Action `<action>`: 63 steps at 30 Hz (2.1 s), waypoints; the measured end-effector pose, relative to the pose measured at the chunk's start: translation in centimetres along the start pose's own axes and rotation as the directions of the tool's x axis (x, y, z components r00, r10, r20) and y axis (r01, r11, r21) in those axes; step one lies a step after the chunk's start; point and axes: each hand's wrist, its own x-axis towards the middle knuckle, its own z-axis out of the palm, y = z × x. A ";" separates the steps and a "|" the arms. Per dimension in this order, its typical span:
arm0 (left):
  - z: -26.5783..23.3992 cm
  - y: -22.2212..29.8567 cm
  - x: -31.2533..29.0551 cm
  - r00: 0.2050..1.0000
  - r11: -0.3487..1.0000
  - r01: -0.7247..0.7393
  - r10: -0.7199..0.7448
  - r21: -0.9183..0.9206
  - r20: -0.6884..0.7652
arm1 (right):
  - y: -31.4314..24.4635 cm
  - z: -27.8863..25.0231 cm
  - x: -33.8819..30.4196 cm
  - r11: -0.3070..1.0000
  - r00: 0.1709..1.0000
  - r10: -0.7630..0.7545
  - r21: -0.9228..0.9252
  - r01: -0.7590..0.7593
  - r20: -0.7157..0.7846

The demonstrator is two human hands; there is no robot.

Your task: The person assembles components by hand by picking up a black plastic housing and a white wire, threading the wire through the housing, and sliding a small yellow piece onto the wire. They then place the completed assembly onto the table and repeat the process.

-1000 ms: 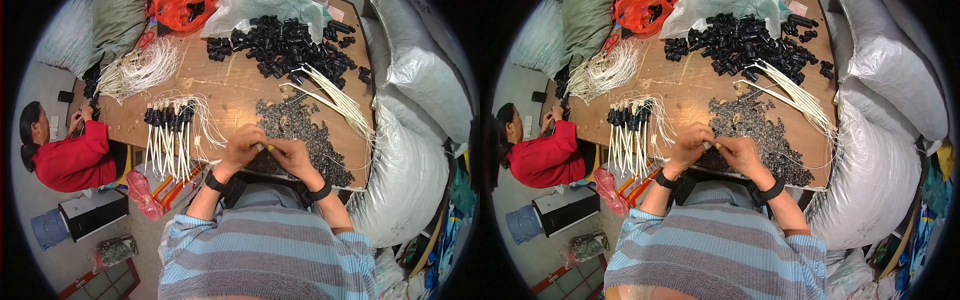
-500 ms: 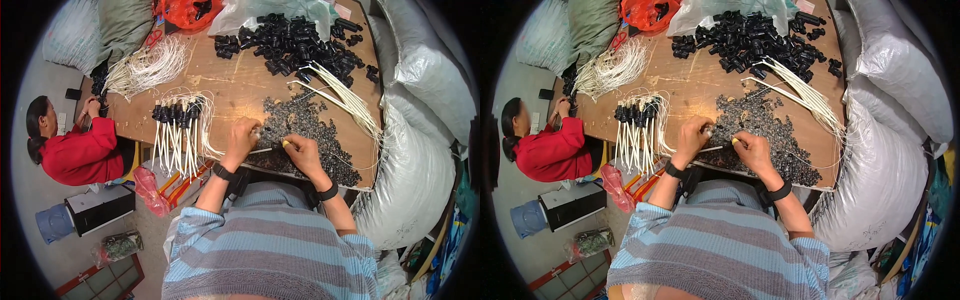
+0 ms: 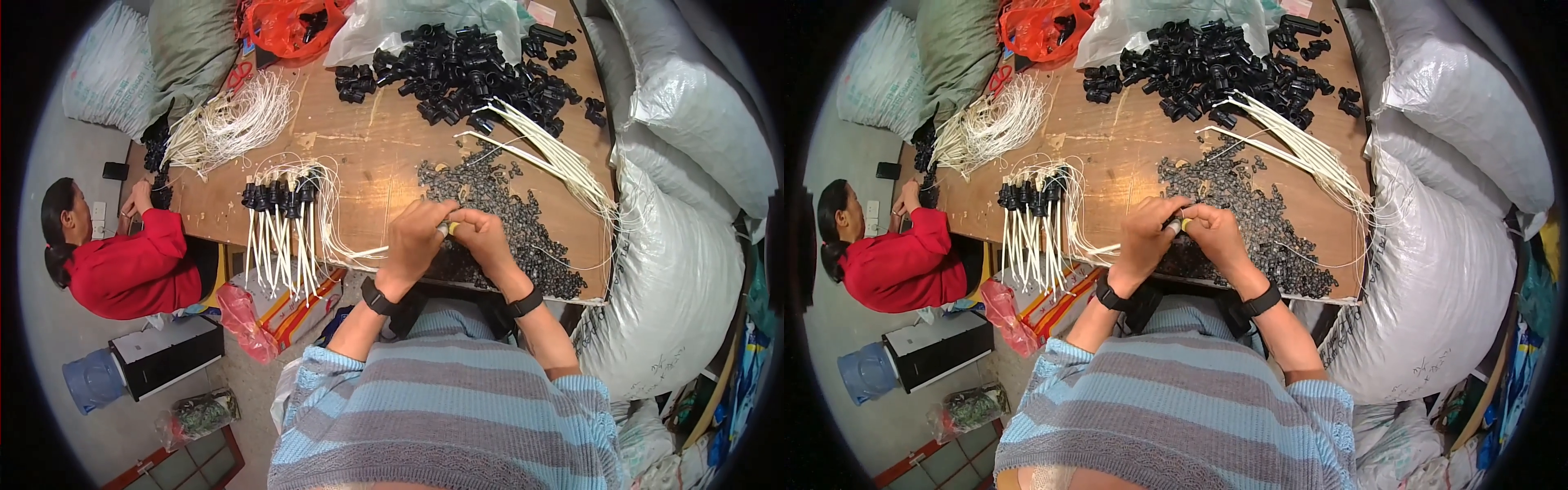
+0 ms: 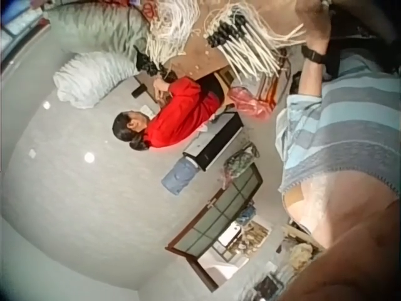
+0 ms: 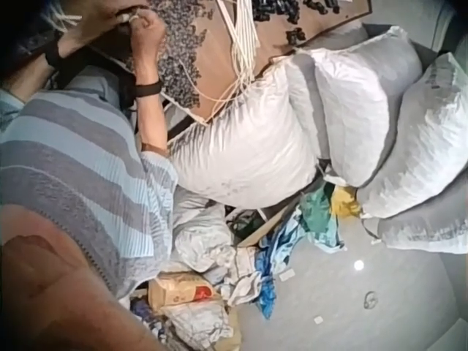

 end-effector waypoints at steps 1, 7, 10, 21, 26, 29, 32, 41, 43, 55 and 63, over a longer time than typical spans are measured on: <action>-0.2 -0.1 0.0 1.000 0.999 -0.027 0.027 0.038 0.011 | -0.1 0.0 -0.1 1.000 1.000 0.002 -0.001 -0.002 0.000; -0.2 -0.9 -0.4 0.970 0.967 0.239 -0.235 -0.092 0.056 | -0.8 0.2 -0.6 0.993 0.997 0.024 -0.113 -0.031 -0.067; 0.3 -2.0 -1.0 0.931 0.926 0.361 -0.349 -0.114 0.109 | -0.7 0.5 -0.9 0.934 0.980 -0.180 -0.328 0.142 -0.089; -1.1 -0.8 -0.8 0.944 0.984 0.146 -0.108 -0.101 0.311 | -2.1 -1.5 -1.0 0.861 0.987 0.141 0.483 -0.160 0.076; -2.0 -1.5 -0.8 0.907 0.965 0.254 -0.211 -0.073 0.364 | -2.9 -1.7 -2.1 0.610 0.895 -0.379 -0.664 0.432 0.234; -1.6 -1.4 -0.9 0.934 0.992 0.128 -0.128 0.023 0.332 | -2.8 -1.7 -1.3 0.560 0.843 -0.478 -0.654 0.508 0.246; -1.1 -0.4 -1.0 0.972 0.997 -0.002 -0.015 0.074 0.234 | -5.9 -1.7 -0.6 0.723 0.993 -0.032 -0.683 0.104 0.118; -1.7 -1.1 -1.6 0.980 0.974 -0.137 0.106 0.181 0.169 | -4.5 -0.3 -1.0 0.781 0.986 -0.030 -0.612 0.124 0.162; -3.1 -2.2 -0.9 0.992 0.970 -0.113 0.099 0.214 0.078 | -4.6 1.0 -0.9 0.620 0.845 -0.517 -0.621 0.480 0.137; -7.5 -6.6 -1.7 0.955 0.653 0.258 -0.059 0.713 -0.291 | -3.0 0.3 -1.7 0.588 0.855 -0.377 -0.622 0.517 0.355; 1.7 -6.3 10.1 0.989 0.948 -0.148 0.137 0.283 0.057 | -4.2 -13.1 0.8 0.516 0.872 -0.452 -0.853 0.082 -0.189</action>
